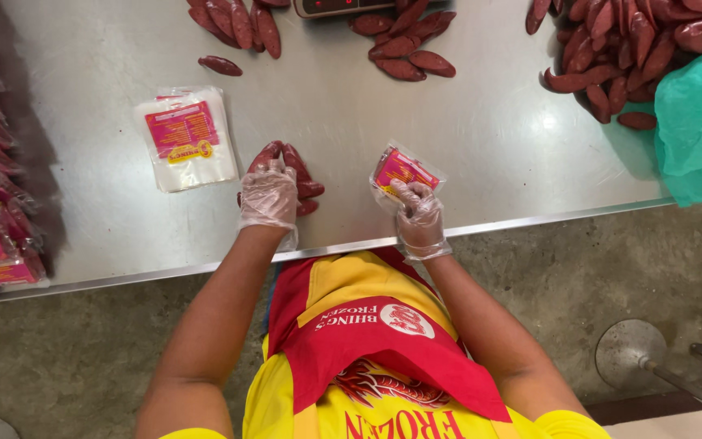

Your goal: The person places red sausage pieces into small plastic bags on a stainless steel table. They arrange the pieces inside the bags and then move the filled packages to a stack on the left side of the table. A digital scale is visible on the table, and the person wears gloves throughout the process.

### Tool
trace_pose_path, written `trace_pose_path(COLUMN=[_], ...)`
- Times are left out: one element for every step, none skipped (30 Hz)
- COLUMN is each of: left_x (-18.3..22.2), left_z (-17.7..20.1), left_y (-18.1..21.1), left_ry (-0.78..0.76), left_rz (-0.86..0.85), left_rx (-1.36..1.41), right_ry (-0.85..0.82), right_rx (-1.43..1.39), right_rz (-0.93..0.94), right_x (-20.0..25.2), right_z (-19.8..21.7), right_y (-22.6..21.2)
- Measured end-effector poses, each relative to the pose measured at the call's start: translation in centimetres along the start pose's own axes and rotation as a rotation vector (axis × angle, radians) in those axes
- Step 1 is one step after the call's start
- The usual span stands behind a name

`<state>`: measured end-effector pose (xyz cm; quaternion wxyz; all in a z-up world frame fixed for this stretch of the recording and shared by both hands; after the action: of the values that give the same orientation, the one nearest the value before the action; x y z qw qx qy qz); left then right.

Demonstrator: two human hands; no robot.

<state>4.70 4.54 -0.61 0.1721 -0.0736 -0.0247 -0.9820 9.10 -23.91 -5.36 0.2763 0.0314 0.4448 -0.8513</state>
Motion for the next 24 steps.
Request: trace_pose_path(left_x=[-0.1,0.0,0.3,0.7,1.1,1.1,1.1,1.2,1.7,2.6,3.5,4.2,5.0,5.3,5.4,5.6,5.5,5.3,5.4,5.3,5.3,5.2,5.3,5.4], left_z=[-0.4,-0.6,-0.5,-0.1,0.2,0.5,0.7,0.7,0.5,0.1,-0.4,-1.9,-3.7,-5.0,-6.3,-7.4,-8.8,-10.0,-10.9,-11.2,-11.3,-11.4,-11.5,-11.7], left_y=[0.0,0.0,0.1,0.1,0.5,0.6,0.9,1.0,1.9,2.6,3.3,4.3,5.6,6.9,8.3,9.4,9.8,10.3,10.4,10.3,10.1,9.9,10.2,10.6], left_ry=[-0.079,-0.160,-0.216,-0.270,-0.324,-0.346,-0.367,-0.388,-0.458,-0.525,-0.591,-0.716,-0.840,-0.898,-0.954,-1.016,-1.005,-0.992,-0.978,-0.952,-0.926,-0.898,-0.907,-0.917], left_rz=[0.004,0.011,-0.018,-0.050,-0.082,0.012,0.106,0.194,0.122,0.054,-0.016,0.077,0.172,0.128,0.081,0.031,0.132,0.234,0.337,0.375,0.413,0.451,0.442,0.435], left_rx=[-0.059,-0.118,-0.091,-0.064,-0.037,0.081,0.200,0.317,0.444,0.571,0.699,0.814,0.928,1.091,1.253,1.415,1.437,1.457,1.473,1.506,1.539,1.571,1.541,1.509], right_ry=[0.029,0.057,0.084,0.096,0.108,0.120,0.125,0.134,0.144,0.149,0.153,0.157,0.148,0.137,0.126,0.116,0.106,0.094,0.064,0.038,0.012,0.025,0.037,0.048], right_rx=[0.022,0.042,0.062,0.037,0.013,-0.010,-0.027,-0.041,-0.055,-0.050,-0.045,-0.041,-0.064,-0.087,-0.110,-0.043,0.023,0.089,0.119,0.148,0.177,0.168,0.159,0.149], right_rz=[0.051,0.103,0.155,0.124,0.094,0.057,0.063,0.067,0.070,0.088,0.106,0.127,0.092,0.057,0.022,0.046,0.069,0.093,0.059,0.029,-0.001,0.058,0.117,0.175], right_x=[0.1,0.1,0.2,0.2,0.1,0.2,0.2,0.1,0.0,-0.1,-0.2,-0.4,-0.5,-0.5,-0.5,-0.3,-0.1,0.1,0.7,1.3,1.9,2.3,2.7,2.9], right_z=[0.2,0.3,0.4,0.3,0.3,0.3,0.3,0.3,0.5,0.6,0.8,0.9,0.9,0.9,0.8,1.0,1.1,1.1,1.1,0.9,0.7,0.7,0.6,0.5], right_y=[0.0,0.0,-0.2,0.0,0.2,0.2,0.1,0.0,-0.1,-0.3,-0.6,-0.9,-1.0,-1.0,-1.0,-1.3,-1.5,-1.7,-1.6,-1.6,-1.5,-1.8,-2.1,-2.4])
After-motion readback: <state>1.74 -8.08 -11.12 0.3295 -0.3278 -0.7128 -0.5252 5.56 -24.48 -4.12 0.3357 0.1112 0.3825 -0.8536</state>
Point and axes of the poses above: each hand's wrist, its own x-axis away from the middle knuckle, its own z-axis out of the back of the hand, y = z × x, the point moved 5 cm from there along -x, towards the middle knuckle, and after that the axes turned 12 degrees about z, right-handed, at the moved point
